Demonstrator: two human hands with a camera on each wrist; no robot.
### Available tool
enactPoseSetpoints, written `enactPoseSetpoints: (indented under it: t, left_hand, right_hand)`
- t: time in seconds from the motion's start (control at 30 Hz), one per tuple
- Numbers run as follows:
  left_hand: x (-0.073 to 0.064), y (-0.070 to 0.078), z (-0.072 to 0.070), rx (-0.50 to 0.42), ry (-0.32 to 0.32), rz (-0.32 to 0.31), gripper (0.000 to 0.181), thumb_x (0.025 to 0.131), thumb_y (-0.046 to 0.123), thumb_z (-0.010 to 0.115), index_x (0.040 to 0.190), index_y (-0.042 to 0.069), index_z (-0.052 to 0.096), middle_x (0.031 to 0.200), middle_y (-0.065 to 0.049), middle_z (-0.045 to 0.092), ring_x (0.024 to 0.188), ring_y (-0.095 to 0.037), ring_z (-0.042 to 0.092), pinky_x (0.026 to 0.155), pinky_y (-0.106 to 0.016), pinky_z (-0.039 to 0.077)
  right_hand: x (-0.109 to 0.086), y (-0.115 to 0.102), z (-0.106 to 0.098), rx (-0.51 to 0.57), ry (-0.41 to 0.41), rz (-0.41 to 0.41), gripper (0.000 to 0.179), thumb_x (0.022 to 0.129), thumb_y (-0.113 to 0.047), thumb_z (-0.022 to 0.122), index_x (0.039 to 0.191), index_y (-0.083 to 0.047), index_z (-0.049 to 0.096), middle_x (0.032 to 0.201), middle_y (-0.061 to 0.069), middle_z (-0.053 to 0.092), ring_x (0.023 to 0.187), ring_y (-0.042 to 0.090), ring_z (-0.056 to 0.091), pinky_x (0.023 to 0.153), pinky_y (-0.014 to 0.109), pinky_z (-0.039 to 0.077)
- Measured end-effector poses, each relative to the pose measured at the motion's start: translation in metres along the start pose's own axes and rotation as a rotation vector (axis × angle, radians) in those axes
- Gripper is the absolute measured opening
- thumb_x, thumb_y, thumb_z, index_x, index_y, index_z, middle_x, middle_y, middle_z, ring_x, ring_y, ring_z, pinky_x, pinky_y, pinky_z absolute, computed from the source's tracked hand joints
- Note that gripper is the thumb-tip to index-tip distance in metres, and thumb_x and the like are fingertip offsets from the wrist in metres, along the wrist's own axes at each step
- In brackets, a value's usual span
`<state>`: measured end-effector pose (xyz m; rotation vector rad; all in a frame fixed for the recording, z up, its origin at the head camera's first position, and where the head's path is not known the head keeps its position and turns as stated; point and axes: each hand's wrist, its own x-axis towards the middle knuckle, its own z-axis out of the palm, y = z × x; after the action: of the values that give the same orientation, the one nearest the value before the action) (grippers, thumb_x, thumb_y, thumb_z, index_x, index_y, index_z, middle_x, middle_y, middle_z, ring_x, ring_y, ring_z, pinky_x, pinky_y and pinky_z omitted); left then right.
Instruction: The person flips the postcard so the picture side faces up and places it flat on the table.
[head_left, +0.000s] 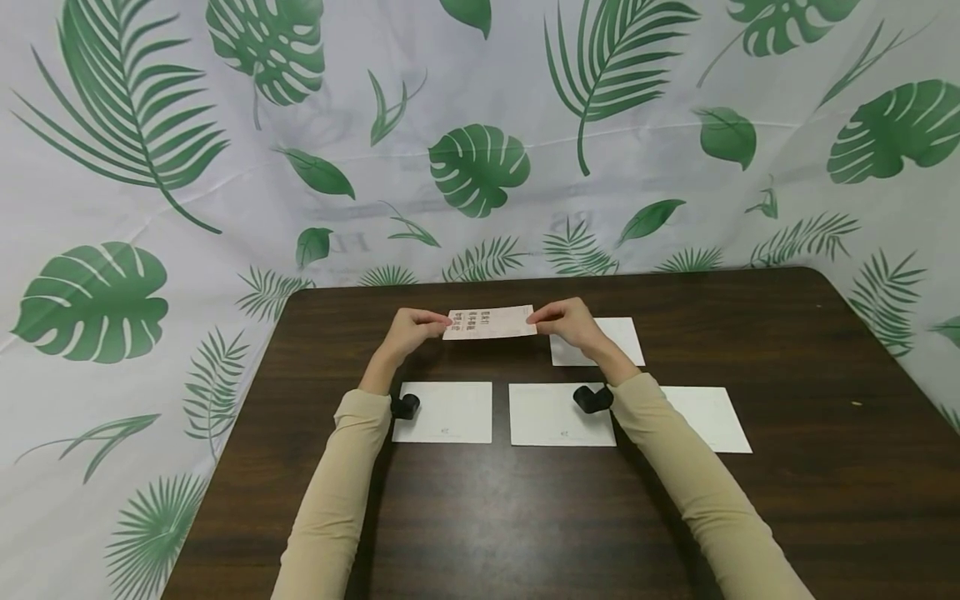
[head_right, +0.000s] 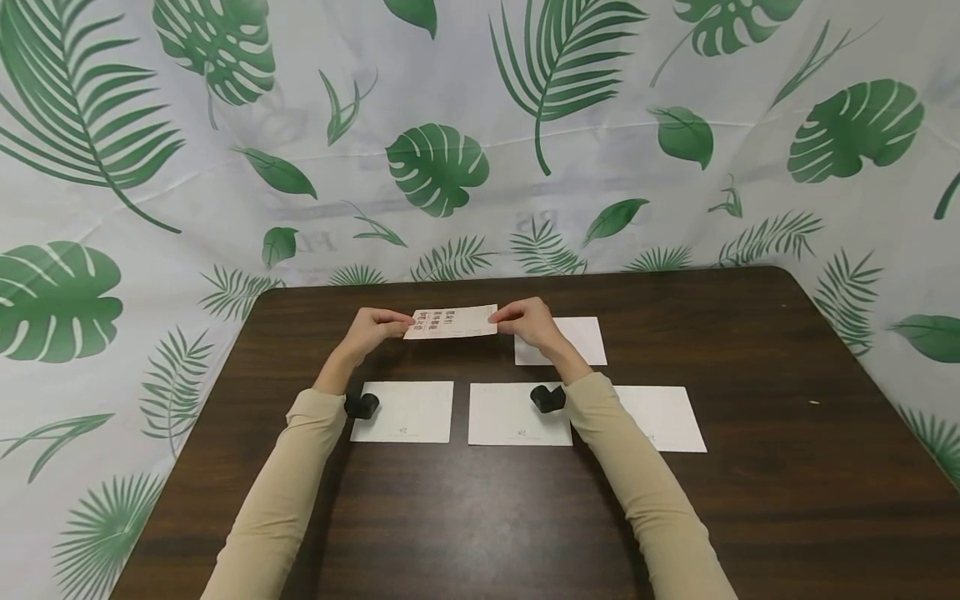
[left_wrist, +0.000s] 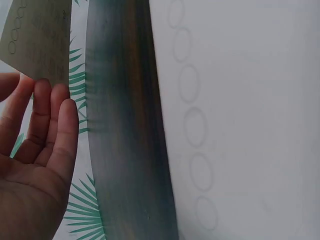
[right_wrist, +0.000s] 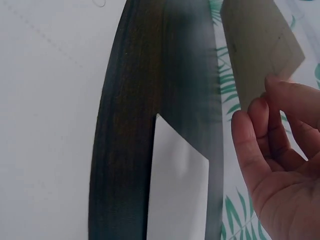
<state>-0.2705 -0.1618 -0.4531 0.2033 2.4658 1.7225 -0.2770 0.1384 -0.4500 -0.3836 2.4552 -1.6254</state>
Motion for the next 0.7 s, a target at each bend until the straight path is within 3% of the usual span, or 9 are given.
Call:
enactPoseSetpoints:
  t: [0.33,0.4,0.53,0.7]
  left_hand:
    - [-0.001,-0.005,0.001,0.069,-0.026,-0.061,0.020,0.083,0.004,0.068,0.101,-0.006,0.069,0.103,-0.019,0.067,0.082,-0.016,0.062,0.076,-0.029,0.050]
    - [-0.001,-0.006,0.001,0.069,-0.032,-0.080,0.020,0.084,0.004,0.068,0.101,-0.006,0.069,0.101,-0.019,0.067,0.078,-0.015,0.062,0.076,-0.031,0.052]
    - [-0.002,-0.006,0.002,0.087,-0.056,-0.086,0.020,0.084,0.003,0.067,0.101,-0.006,0.069,0.099,-0.019,0.067,0.074,-0.015,0.063,0.074,-0.033,0.053]
    - [-0.001,-0.008,0.004,0.119,-0.066,-0.085,0.018,0.084,0.002,0.067,0.100,-0.006,0.069,0.096,-0.019,0.067,0.073,-0.018,0.064,0.071,-0.032,0.054]
  right_hand:
    - [-0.002,0.000,0.002,-0.039,-0.092,0.043,0.020,0.087,-0.001,0.062,0.105,0.007,0.068,0.108,0.022,0.064,0.092,0.024,0.061,0.079,0.032,0.050]
    - [-0.007,-0.010,0.002,-0.039,-0.109,0.054,0.022,0.088,0.000,0.060,0.107,0.009,0.066,0.110,0.025,0.063,0.094,0.029,0.061,0.081,0.035,0.050]
    - [-0.006,-0.009,0.004,-0.041,-0.128,0.094,0.025,0.089,-0.002,0.060,0.110,0.011,0.064,0.111,0.027,0.061,0.096,0.036,0.062,0.084,0.041,0.050]
    - [0.001,0.000,0.007,-0.054,-0.108,0.137,0.025,0.086,-0.005,0.066,0.108,0.007,0.066,0.106,0.022,0.065,0.088,0.029,0.065,0.077,0.035,0.053]
